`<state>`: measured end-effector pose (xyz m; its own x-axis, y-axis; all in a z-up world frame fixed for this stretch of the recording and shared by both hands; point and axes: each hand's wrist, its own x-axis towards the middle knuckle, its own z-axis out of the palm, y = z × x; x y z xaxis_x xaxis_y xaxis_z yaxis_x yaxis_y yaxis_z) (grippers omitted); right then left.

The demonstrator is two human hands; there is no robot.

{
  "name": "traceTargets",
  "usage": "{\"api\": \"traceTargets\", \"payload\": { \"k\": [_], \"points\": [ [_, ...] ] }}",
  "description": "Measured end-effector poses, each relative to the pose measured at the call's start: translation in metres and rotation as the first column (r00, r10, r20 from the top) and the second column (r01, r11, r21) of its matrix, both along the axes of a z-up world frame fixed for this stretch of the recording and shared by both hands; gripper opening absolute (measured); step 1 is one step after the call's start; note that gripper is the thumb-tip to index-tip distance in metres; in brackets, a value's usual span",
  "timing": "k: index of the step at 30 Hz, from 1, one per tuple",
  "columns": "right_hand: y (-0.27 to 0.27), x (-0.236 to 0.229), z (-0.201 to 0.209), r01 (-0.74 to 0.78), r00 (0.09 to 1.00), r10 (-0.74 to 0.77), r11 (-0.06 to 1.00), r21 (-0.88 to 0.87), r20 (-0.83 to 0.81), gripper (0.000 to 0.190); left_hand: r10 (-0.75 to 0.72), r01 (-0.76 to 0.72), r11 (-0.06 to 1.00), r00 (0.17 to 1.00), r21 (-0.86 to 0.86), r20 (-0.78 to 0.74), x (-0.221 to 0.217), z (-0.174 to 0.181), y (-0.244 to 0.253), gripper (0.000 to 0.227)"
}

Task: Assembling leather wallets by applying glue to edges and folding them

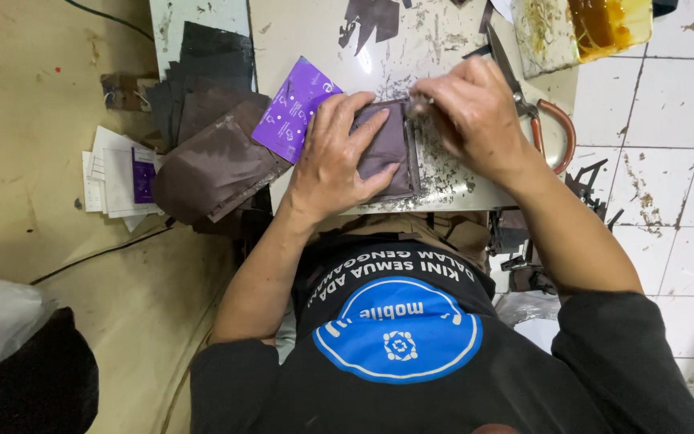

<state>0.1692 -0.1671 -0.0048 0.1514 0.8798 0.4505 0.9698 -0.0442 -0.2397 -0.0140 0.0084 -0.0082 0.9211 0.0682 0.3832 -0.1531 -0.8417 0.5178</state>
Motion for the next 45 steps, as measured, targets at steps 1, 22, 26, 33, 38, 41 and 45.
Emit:
{"api": "traceTargets", "payload": {
  "k": [1, 22, 26, 33, 38, 41, 45],
  "points": [
    [0.004, 0.002, -0.001, 0.017, 1.000, -0.017, 0.999, 0.041, 0.000, 0.012, 0.004, -0.004, 1.000, 1.000, 0.009, -0.003, -0.001, 0.000, 0.000, 0.071],
    [0.005, -0.007, 0.009, -0.007, 1.000, 0.008, 1.000, 0.019, -0.014, 0.013, 0.008, -0.008, 1.000, 1.000, 0.018, -0.021, -0.001, -0.003, -0.001, 0.073],
    [-0.022, -0.023, 0.007, -0.038, 0.995, 0.033, 0.998, -0.043, -0.095, 0.012, 0.012, -0.012, 1.000, 1.000, 0.009, -0.019, -0.001, -0.006, 0.000, 0.074],
    [-0.050, -0.039, 0.014, -0.092, 0.985, 0.066, 0.983, -0.161, -0.160, 0.018, -0.018, 0.018, 1.000, 0.999, -0.013, 0.027, 0.000, -0.003, 0.001, 0.069],
    [-0.040, -0.044, 0.015, -0.017, 1.000, 0.017, 1.000, -0.017, -0.024, 0.024, -0.019, 0.019, 1.000, 1.000, -0.009, 0.009, -0.001, 0.000, 0.001, 0.069],
    [-0.049, -0.053, 0.018, -0.060, 0.998, 0.056, 0.993, -0.104, -0.040, 0.019, -0.020, 0.020, 1.000, 1.000, -0.002, 0.015, -0.001, 0.000, 0.001, 0.068],
    [-0.061, -0.064, 0.024, -0.125, 0.987, 0.108, 0.980, -0.154, -0.116, 0.017, -0.026, 0.026, 1.000, 1.000, -0.015, 0.009, -0.001, 0.001, 0.001, 0.068]
  ]
}}
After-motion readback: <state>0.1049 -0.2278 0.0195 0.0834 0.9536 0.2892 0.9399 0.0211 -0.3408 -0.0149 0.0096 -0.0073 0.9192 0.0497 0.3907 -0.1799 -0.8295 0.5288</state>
